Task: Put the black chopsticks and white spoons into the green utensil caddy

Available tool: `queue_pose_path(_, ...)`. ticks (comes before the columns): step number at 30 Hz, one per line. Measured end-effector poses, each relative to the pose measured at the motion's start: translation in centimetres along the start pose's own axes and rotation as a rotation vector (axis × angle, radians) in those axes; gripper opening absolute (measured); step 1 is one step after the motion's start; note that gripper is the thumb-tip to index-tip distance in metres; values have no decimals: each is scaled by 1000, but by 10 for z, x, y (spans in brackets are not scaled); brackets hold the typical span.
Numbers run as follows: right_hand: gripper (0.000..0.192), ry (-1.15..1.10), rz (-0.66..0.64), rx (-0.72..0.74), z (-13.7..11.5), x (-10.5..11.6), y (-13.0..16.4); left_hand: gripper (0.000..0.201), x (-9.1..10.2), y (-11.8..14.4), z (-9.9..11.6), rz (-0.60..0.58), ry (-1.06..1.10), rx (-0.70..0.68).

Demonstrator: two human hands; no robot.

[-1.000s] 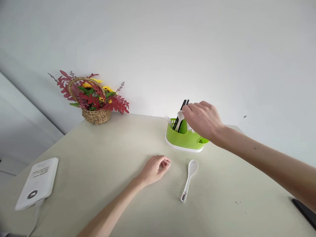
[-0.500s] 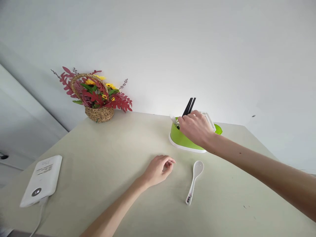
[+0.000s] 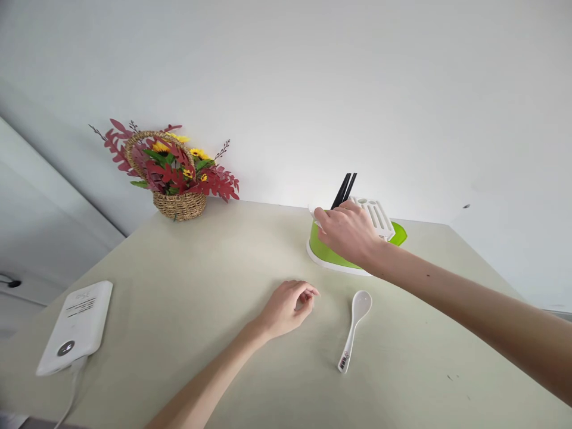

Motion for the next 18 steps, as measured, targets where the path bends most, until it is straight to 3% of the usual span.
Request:
queue_pose_path(6,23,-102,182,36,4,2,17,18,0,0,0,-2,-16,-1)
queue_pose_path(10,20,-240,324,193,1,12,53,18,-1,0,0,-6,-18,-7)
queue_pose_path(14,18,-371,275,354,-1,7,97,17,-1,0,0,-6,-10,-13)
queue_pose_path(18,19,-443,139,172,13,-21,131,16,-1,0,0,-8,-8,-9)
Point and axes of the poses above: each hand's wrist, its own y-axis away from the middle knuckle, its own x-axis out of the back of the hand, z = x × y, the point moved 5 cm from there along -y, towards the middle knuckle, and after that the axes turned 4 degrees about -z, right-handed, at the moved point
